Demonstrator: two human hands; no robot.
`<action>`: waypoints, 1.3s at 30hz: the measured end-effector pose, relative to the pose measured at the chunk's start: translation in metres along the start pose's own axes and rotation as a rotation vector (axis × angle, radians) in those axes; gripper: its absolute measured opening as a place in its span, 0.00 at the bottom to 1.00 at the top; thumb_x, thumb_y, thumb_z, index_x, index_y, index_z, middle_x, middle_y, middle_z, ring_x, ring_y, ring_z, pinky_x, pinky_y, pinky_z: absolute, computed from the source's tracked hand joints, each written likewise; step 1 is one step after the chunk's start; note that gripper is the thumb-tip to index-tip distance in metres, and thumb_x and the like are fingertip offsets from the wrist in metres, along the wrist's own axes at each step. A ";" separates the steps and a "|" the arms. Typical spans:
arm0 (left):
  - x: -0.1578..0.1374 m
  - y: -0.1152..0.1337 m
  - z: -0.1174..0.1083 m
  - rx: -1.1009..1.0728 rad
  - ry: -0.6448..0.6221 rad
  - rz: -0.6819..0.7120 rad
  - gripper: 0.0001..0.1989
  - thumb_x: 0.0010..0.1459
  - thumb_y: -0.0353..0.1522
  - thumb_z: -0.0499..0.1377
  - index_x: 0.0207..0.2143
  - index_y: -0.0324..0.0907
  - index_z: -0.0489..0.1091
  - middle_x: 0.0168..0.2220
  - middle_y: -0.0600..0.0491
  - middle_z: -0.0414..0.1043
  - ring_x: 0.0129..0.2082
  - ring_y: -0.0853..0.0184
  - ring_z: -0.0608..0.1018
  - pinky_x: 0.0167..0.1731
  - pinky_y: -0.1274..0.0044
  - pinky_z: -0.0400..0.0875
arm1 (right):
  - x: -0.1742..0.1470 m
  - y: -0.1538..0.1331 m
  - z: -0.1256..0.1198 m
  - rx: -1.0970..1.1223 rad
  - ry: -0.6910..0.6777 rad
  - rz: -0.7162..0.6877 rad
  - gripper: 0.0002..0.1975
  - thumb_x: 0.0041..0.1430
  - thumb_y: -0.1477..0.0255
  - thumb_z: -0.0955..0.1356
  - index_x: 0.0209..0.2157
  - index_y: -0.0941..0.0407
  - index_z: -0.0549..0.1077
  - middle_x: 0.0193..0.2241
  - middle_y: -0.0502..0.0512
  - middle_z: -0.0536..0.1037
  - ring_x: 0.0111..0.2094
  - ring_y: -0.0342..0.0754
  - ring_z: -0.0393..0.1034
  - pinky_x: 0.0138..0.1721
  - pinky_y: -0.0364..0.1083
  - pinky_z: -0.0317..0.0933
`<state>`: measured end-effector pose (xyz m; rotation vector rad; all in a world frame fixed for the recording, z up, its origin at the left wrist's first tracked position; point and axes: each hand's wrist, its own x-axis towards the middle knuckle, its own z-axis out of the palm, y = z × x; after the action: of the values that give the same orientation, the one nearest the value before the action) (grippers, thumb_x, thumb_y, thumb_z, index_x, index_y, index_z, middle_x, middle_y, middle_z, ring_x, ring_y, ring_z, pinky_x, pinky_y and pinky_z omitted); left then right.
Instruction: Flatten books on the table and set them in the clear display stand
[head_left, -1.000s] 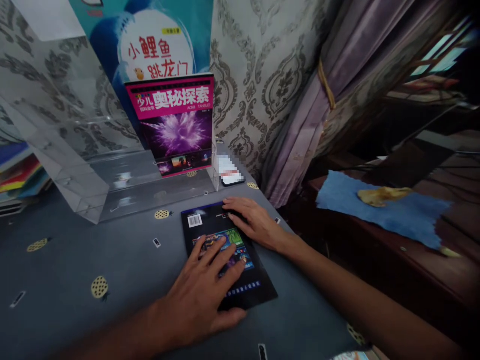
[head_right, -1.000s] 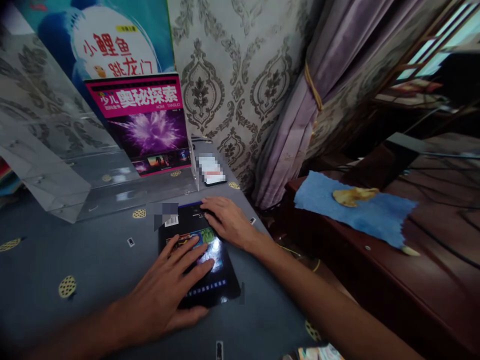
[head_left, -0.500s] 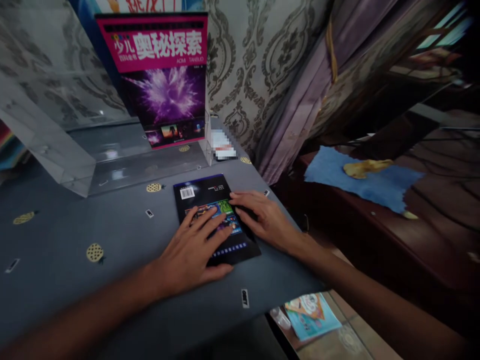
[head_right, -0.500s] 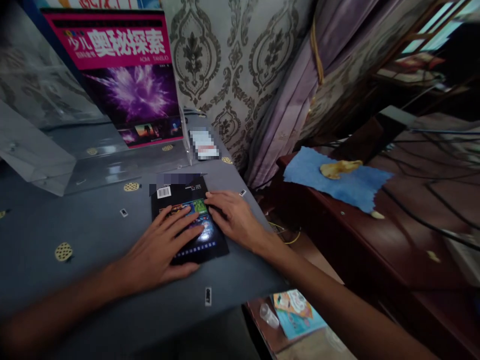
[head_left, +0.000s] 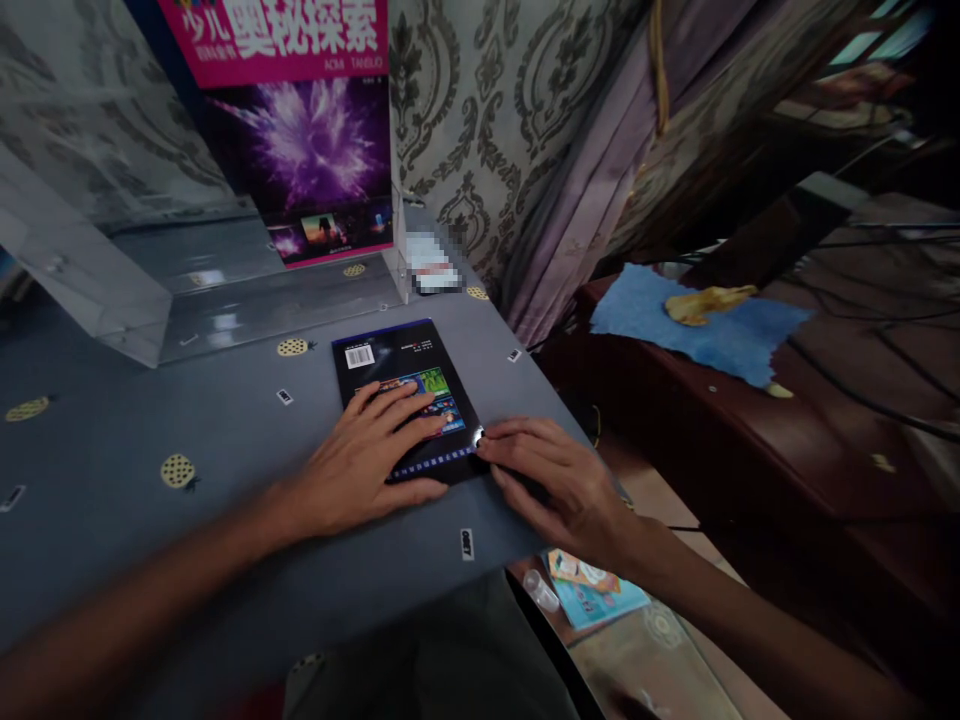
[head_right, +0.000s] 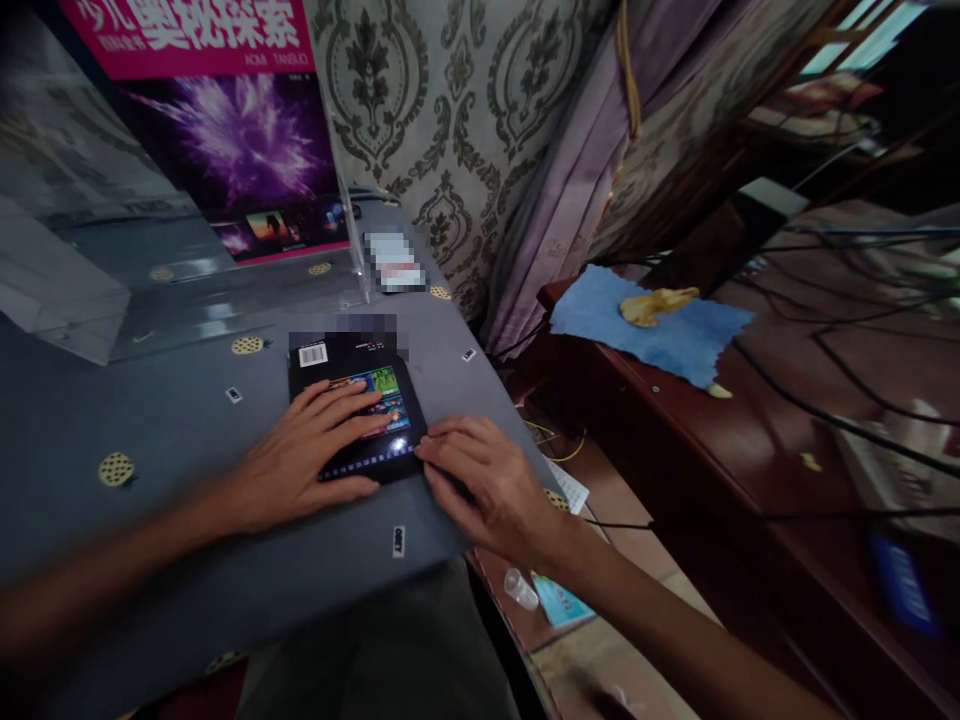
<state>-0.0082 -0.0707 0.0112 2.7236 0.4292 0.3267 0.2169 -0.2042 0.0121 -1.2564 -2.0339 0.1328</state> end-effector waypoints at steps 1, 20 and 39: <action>0.000 -0.003 -0.004 -0.037 -0.021 -0.001 0.24 0.68 0.47 0.53 0.60 0.46 0.67 0.64 0.47 0.65 0.67 0.55 0.62 0.66 0.54 0.52 | 0.003 -0.005 0.003 -0.004 -0.018 -0.038 0.11 0.64 0.79 0.66 0.47 0.58 0.75 0.39 0.58 0.83 0.46 0.51 0.75 0.48 0.55 0.72; -0.009 -0.024 -0.022 0.053 -0.055 0.143 0.19 0.70 0.30 0.48 0.60 0.44 0.66 0.65 0.47 0.65 0.66 0.62 0.65 0.65 0.61 0.58 | -0.002 -0.003 -0.004 0.062 -0.205 -0.076 0.14 0.66 0.78 0.64 0.50 0.54 0.75 0.46 0.57 0.83 0.50 0.50 0.76 0.54 0.56 0.69; 0.006 -0.027 -0.063 0.619 -0.177 0.412 0.20 0.65 0.24 0.53 0.58 0.45 0.66 0.58 0.45 0.72 0.60 0.55 0.72 0.62 0.57 0.61 | 0.063 0.060 0.039 -0.125 -0.065 0.046 0.14 0.66 0.74 0.63 0.49 0.57 0.76 0.51 0.65 0.79 0.55 0.58 0.72 0.51 0.63 0.71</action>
<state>-0.0269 -0.0245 0.0585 3.4061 -0.1157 0.0509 0.2204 -0.1120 -0.0090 -1.3931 -2.0967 0.0701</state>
